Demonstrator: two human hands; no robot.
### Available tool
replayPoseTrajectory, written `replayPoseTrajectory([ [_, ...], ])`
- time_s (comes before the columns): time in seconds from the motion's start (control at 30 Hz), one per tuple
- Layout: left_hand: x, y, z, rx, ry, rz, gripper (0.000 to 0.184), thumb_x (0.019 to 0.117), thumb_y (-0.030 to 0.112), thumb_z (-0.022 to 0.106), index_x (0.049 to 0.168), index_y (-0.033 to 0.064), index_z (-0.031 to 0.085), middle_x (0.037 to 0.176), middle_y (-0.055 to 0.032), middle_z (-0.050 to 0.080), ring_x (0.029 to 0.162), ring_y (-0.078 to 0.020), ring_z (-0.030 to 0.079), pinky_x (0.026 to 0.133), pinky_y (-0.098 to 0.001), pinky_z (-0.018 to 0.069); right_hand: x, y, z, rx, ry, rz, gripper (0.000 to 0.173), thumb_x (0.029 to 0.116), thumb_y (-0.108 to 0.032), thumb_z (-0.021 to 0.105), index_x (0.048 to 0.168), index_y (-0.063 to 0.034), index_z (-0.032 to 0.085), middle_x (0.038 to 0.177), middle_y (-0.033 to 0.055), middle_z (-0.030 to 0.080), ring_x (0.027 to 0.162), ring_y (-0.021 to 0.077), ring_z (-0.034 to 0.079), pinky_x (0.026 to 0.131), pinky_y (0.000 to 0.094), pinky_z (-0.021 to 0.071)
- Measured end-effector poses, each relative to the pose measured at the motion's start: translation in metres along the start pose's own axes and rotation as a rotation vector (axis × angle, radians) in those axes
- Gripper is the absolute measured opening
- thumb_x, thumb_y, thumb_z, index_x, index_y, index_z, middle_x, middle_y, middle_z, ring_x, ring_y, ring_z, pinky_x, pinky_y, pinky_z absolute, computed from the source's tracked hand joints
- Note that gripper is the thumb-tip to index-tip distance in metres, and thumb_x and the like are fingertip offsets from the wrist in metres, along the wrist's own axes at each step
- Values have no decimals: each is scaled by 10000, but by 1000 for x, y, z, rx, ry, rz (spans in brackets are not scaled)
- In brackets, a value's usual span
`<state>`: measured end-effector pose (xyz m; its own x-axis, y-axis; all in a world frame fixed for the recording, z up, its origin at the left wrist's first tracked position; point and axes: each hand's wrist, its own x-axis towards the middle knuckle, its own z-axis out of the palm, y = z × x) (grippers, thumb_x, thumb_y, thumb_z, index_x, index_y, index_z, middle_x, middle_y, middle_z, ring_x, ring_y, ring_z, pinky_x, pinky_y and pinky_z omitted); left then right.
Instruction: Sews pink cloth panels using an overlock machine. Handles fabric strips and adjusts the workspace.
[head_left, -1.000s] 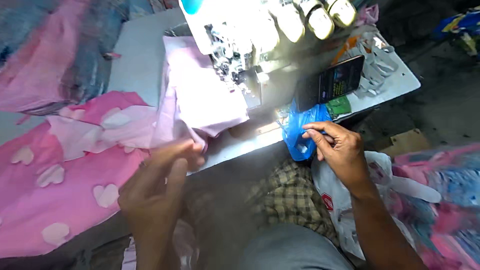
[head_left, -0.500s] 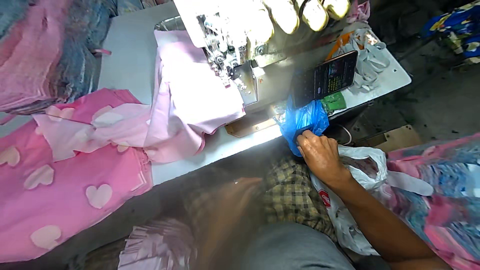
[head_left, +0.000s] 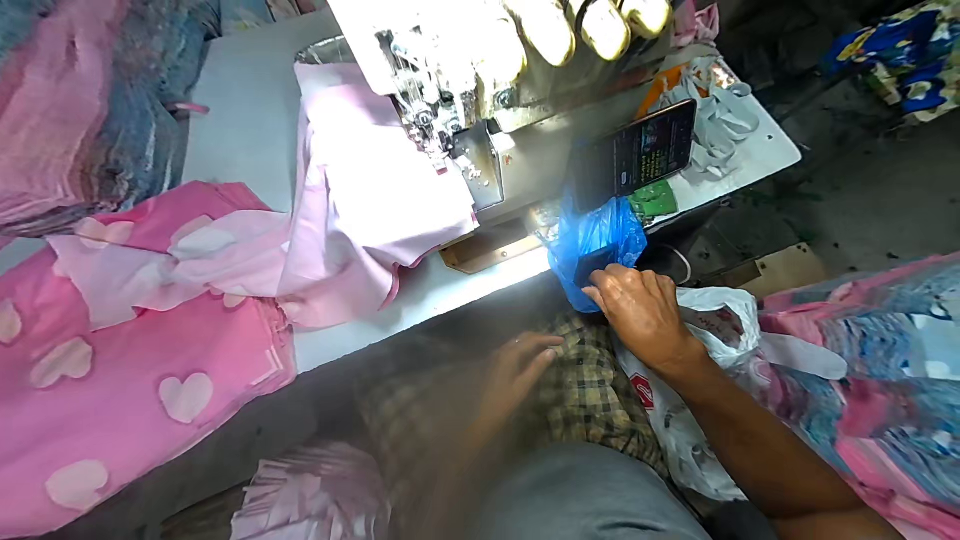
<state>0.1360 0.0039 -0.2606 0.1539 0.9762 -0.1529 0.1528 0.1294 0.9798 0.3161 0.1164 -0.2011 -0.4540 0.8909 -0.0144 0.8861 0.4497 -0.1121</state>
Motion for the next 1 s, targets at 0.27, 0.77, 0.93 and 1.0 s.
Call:
replayPoseTrajectory([
  [0.27, 35, -10, 28, -522, 4, -263, 432, 1043, 63, 500, 1450, -45, 400, 1449, -165, 518, 1236, -194, 619, 1015, -348, 545, 14, -1, -11, 134, -240, -48, 109, 954, -74, 662, 898, 3, 714, 808, 208, 684, 809, 415, 686, 668, 566, 514],
  [0.77, 53, 15, 37, -846, 330, -300, 156, 1001, -55, 562, 1152, -63, 598, 995, -110, 718, 878, -151, 728, 854, -288, 603, 9, 7, -5, 358, 143, -119, 76, 961, -50, 663, 975, -25, 733, 865, 150, 688, 747, 341, 683, 605, 531, 515],
  [0.93, 47, 19, 43, -674, 374, -204, 282, 1051, 27, 495, 1316, -63, 457, 1050, -126, 639, 864, -166, 715, 792, -309, 620, 8, 12, -1, 470, 225, -101, 133, 980, -77, 655, 1073, -58, 747, 906, 118, 732, 747, 280, 700, 639, 486, 545],
  [1.0, 43, 21, 41, -551, 356, -136, 262, 1088, 119, 417, 1290, -39, 475, 1031, -99, 636, 824, -132, 697, 747, -280, 608, 8, 12, 2, 529, 205, -91, 100, 970, -79, 664, 1027, -64, 744, 816, 98, 703, 647, 240, 651, 591, 443, 524],
])
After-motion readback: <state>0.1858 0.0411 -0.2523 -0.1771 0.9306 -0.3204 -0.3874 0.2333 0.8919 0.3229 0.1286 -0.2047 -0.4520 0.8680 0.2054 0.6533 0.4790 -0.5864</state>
